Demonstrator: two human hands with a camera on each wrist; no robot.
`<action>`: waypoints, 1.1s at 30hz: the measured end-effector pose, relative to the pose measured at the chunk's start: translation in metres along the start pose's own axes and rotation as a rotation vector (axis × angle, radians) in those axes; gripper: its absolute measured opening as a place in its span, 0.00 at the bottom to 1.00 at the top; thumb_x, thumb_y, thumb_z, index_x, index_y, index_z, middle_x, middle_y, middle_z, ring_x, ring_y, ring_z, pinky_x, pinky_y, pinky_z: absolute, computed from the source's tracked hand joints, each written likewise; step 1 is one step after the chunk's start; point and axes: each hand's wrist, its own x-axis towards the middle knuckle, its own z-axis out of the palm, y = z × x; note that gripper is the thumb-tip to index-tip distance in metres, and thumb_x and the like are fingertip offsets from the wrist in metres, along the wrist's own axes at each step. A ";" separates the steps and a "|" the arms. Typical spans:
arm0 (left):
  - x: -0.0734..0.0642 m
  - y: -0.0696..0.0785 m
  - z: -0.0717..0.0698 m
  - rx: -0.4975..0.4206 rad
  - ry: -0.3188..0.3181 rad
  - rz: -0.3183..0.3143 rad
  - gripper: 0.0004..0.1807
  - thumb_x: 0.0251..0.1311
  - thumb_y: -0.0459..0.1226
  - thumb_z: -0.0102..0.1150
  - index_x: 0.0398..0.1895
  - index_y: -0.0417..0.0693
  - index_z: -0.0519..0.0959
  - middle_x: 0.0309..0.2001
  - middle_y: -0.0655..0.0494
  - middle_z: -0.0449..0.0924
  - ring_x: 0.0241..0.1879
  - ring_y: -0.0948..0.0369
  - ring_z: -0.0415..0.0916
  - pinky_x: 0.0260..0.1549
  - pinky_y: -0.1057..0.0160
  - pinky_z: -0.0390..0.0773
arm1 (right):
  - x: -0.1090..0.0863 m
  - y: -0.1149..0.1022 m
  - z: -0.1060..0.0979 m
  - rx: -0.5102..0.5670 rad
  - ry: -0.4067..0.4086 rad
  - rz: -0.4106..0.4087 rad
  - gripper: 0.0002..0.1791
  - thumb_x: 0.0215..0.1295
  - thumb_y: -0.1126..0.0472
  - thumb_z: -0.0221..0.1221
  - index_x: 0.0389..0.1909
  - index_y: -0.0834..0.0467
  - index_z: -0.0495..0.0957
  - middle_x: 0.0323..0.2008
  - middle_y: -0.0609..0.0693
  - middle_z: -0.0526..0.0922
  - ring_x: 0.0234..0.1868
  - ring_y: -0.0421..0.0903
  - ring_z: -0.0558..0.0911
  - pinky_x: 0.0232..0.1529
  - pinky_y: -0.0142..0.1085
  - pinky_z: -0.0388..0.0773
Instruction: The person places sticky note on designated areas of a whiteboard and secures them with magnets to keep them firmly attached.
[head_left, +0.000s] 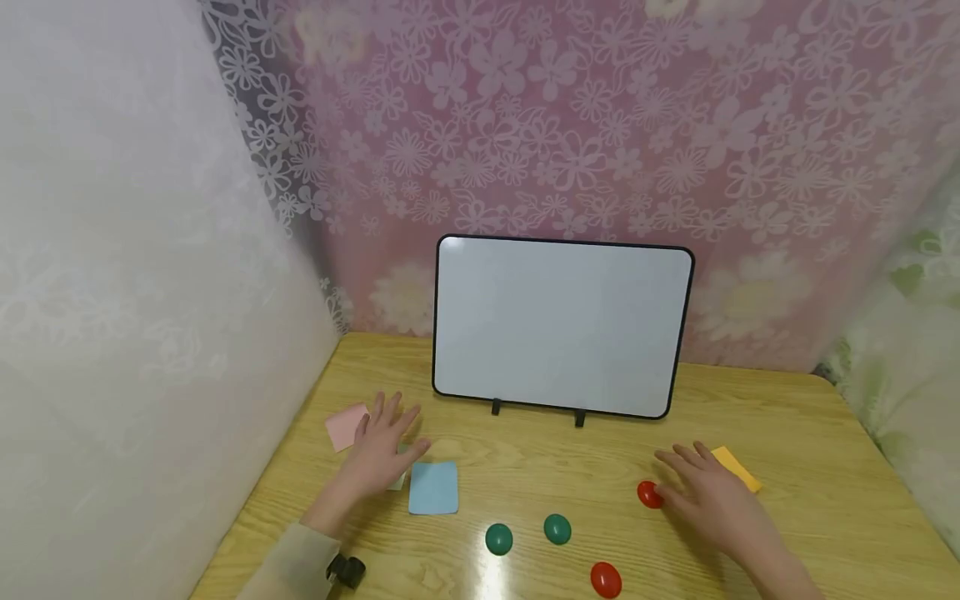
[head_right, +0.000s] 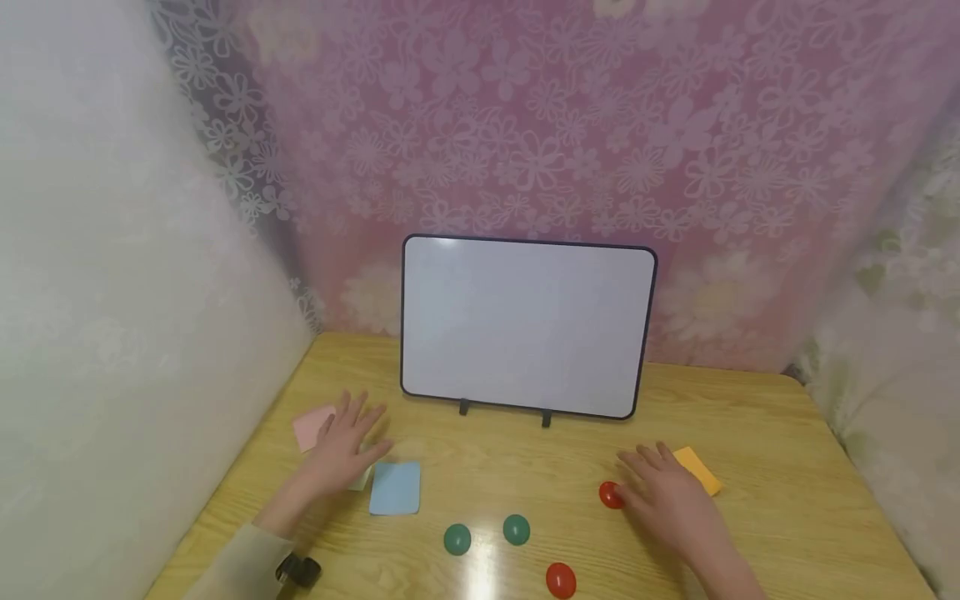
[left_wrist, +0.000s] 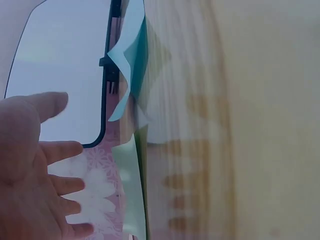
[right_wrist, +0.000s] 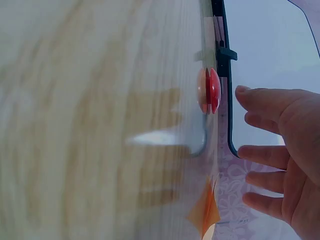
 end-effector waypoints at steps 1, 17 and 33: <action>0.000 0.001 0.000 -0.013 0.010 0.003 0.36 0.78 0.55 0.59 0.79 0.43 0.70 0.83 0.33 0.52 0.83 0.33 0.41 0.73 0.24 0.48 | 0.000 -0.001 0.000 0.006 0.000 -0.006 0.28 0.71 0.48 0.71 0.66 0.58 0.82 0.65 0.67 0.80 0.69 0.77 0.70 0.59 0.71 0.74; -0.008 0.016 -0.003 0.010 0.001 -0.029 0.09 0.65 0.41 0.76 0.37 0.47 0.87 0.38 0.52 0.79 0.40 0.53 0.75 0.42 0.50 0.77 | 0.005 -0.004 0.003 -0.001 -0.064 -0.024 0.26 0.62 0.47 0.77 0.57 0.56 0.87 0.52 0.54 0.87 0.54 0.63 0.83 0.55 0.62 0.80; -0.012 0.028 -0.005 0.115 -0.069 -0.077 0.16 0.58 0.44 0.82 0.32 0.45 0.83 0.33 0.55 0.75 0.38 0.53 0.71 0.40 0.52 0.76 | 0.007 -0.005 0.001 0.018 -0.087 -0.056 0.22 0.58 0.48 0.79 0.50 0.55 0.90 0.49 0.50 0.88 0.54 0.60 0.83 0.56 0.60 0.80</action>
